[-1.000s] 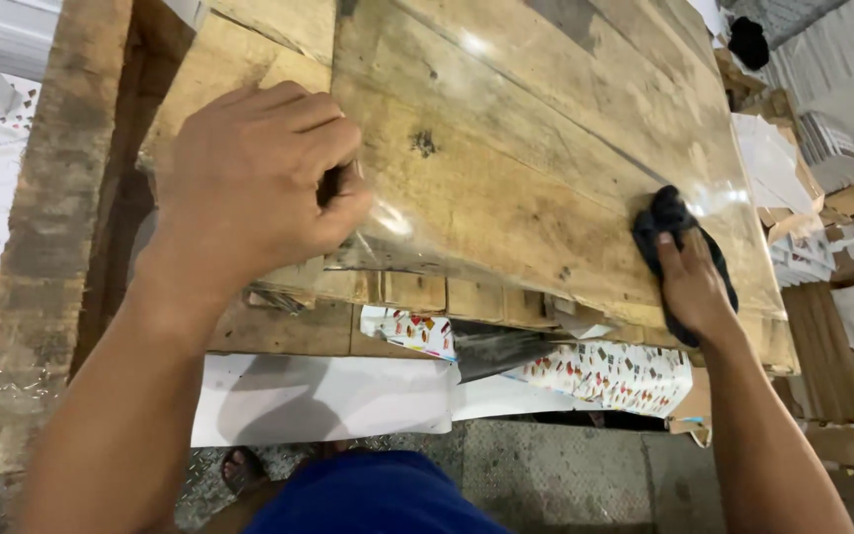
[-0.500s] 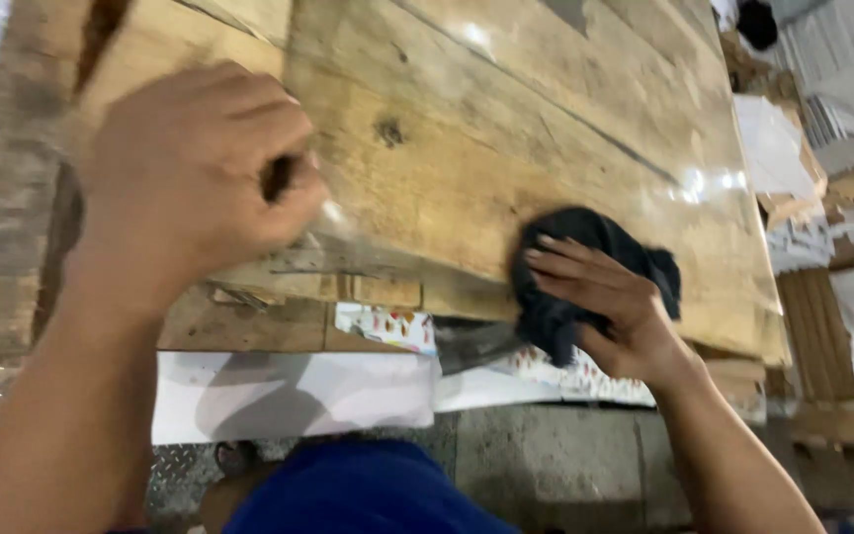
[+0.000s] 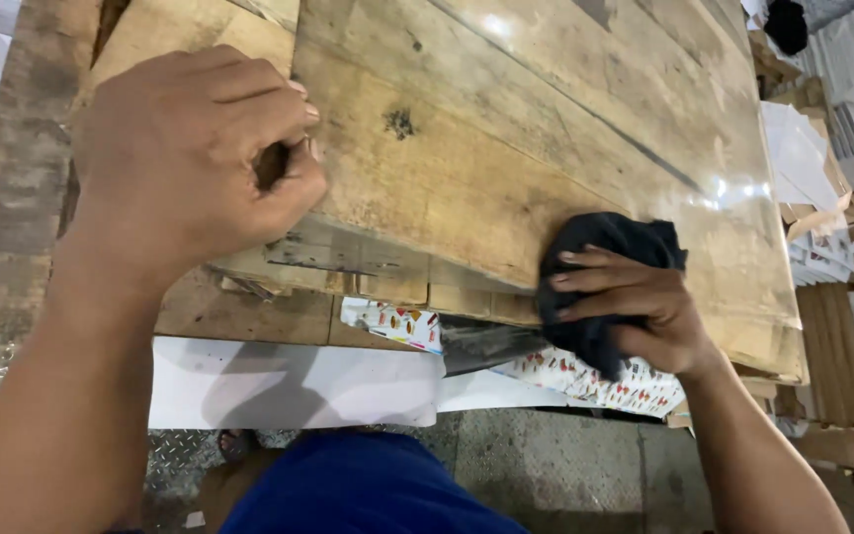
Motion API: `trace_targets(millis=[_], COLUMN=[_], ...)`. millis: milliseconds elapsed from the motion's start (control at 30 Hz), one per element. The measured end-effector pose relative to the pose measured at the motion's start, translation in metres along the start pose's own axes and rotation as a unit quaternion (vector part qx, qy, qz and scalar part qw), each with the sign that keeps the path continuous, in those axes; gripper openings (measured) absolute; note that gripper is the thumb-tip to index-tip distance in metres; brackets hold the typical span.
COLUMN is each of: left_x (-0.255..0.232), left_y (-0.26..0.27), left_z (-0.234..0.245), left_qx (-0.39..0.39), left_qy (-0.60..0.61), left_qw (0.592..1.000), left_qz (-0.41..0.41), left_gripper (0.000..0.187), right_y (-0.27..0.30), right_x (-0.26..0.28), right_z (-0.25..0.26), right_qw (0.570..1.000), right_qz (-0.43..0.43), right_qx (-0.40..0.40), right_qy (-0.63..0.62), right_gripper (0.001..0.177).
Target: Cleaning a large flexible plastic printing plate using a cloth.
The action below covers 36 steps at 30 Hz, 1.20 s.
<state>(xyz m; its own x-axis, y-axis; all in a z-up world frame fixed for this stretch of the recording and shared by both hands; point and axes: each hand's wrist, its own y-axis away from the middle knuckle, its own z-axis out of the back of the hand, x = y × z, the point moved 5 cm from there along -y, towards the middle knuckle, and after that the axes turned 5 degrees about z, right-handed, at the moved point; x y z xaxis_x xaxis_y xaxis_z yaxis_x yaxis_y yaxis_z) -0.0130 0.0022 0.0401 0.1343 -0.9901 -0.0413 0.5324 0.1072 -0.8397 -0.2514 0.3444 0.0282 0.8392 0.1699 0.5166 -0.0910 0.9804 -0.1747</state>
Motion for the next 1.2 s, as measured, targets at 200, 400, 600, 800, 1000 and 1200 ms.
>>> trace_targets(millis=[200,400,600,800,1000,1200], left_x=[0.000,-0.001,0.001,0.008,0.004,0.002], left_y=[-0.008,-0.006,-0.002,-0.006,-0.005,-0.010], left_z=[0.000,-0.007,-0.007,-0.023,-0.014,-0.024], left_qx=[0.014,0.023,0.012,0.044,-0.012,0.017], left_qy=[0.037,0.007,-0.001,0.085,0.075,0.133], left_qw=[0.999,1.000,1.000,0.994,0.996,0.990], left_qz=[0.025,0.008,0.029,0.053,0.049,0.045], left_gripper=[0.012,0.013,0.020,0.018,0.022,0.020], right_y=[0.019,-0.117,-0.201,-0.186,-0.199,-0.196], right_x=[-0.026,0.031,0.054,0.037,0.047,0.030], right_z=[0.019,-0.004,-0.009,-0.004,-0.008,-0.003], right_qw=[0.990,0.992,0.981,0.990,0.988,0.990], right_qz=[-0.098,0.008,0.066,0.022,0.025,-0.015], right_qx=[-0.100,0.000,0.011,0.007,0.003,-0.030], right_qy=[0.013,0.124,0.183,0.142,0.155,0.138], right_gripper=[0.050,0.066,0.047,0.058,0.047,0.056])
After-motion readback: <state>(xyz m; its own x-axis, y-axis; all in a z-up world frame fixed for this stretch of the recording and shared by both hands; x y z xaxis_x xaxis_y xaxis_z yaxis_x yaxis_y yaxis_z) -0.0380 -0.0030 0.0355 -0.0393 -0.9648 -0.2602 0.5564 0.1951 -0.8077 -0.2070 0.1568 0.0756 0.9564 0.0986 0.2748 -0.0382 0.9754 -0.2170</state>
